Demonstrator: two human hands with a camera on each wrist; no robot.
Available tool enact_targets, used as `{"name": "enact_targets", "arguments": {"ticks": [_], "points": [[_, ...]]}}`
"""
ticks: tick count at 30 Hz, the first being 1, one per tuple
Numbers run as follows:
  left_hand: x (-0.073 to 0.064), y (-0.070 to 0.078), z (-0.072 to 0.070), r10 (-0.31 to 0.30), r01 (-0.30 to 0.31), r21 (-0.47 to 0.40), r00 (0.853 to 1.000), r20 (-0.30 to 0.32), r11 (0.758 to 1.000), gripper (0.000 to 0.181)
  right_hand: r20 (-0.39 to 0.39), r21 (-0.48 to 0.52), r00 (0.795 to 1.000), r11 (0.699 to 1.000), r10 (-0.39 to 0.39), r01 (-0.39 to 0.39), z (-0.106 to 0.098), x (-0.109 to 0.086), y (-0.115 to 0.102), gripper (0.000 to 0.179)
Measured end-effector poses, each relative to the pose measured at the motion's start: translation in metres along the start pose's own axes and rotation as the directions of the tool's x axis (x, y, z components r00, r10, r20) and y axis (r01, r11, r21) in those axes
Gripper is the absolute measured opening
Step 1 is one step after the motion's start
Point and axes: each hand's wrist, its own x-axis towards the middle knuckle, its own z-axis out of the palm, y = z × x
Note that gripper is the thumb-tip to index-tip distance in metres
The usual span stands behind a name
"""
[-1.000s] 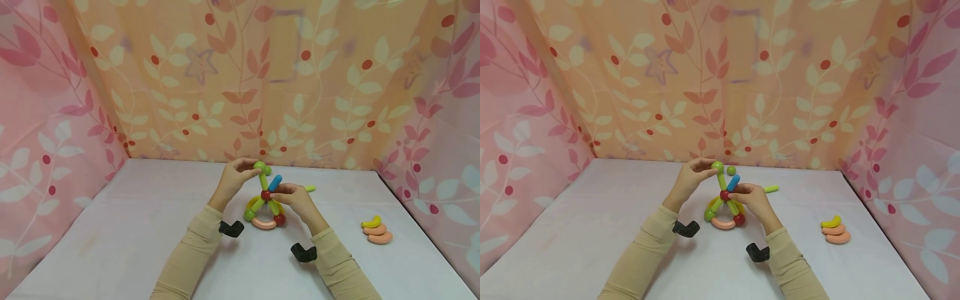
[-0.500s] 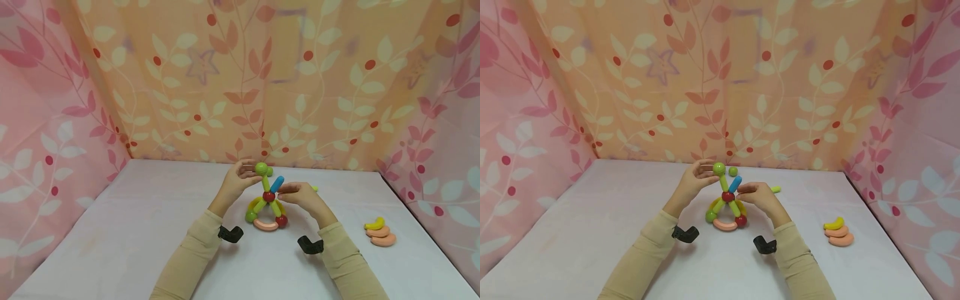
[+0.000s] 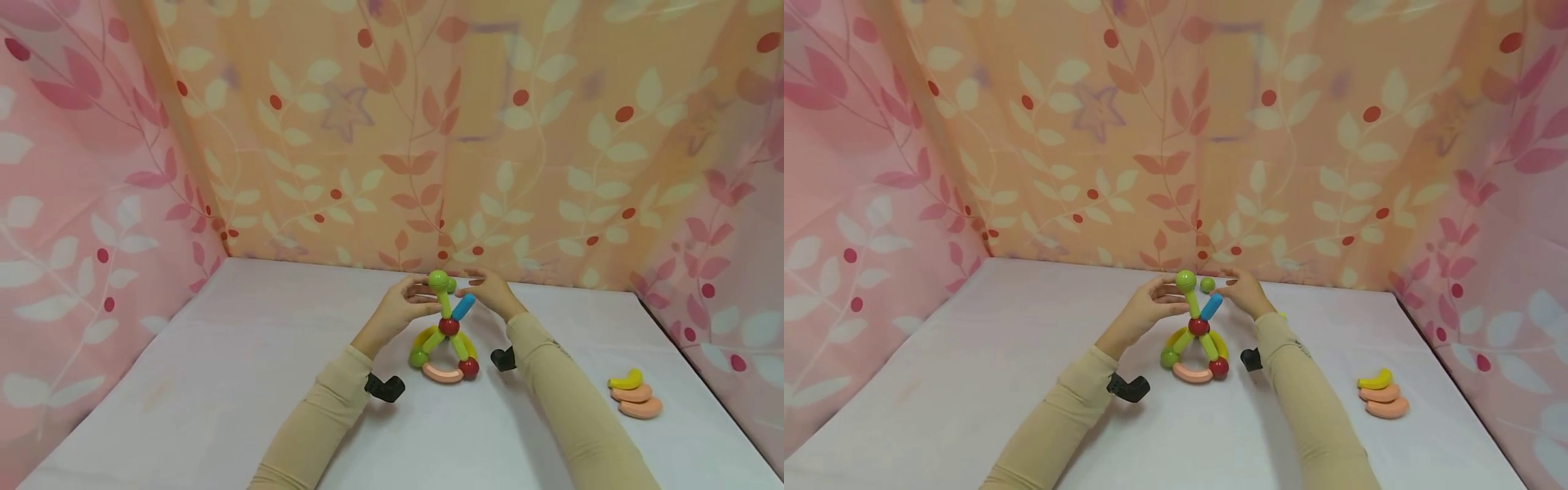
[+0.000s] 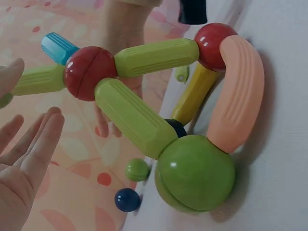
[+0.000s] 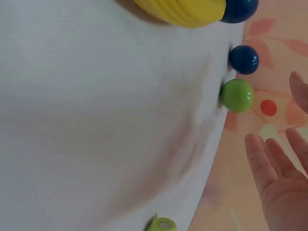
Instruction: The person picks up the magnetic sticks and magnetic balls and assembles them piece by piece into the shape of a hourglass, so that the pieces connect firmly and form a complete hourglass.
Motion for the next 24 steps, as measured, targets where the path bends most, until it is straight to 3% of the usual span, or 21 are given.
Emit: {"name": "enact_targets", "arguments": {"ticks": [10,17,24], "points": [[-0.001,-0.005,0.001,-0.096,0.091,0.076,0.993,0.065,0.993,0.047,0.118,0.061,0.993,0.998,-0.009,0.001,0.008,0.024,0.016,0.063],[-0.004,-0.004,0.002,-0.056,0.054,0.061,0.998,0.038,0.997,0.041,0.171,-0.023,0.985,1.000,-0.018,0.022,0.010,0.027,0.005,0.067],[-0.003,-0.004,0.004,-0.047,0.047,-0.002,0.999,0.026,0.999,0.038,0.250,-0.117,0.963,0.983,-0.105,0.138,0.014,0.024,-0.006,0.063]]}}
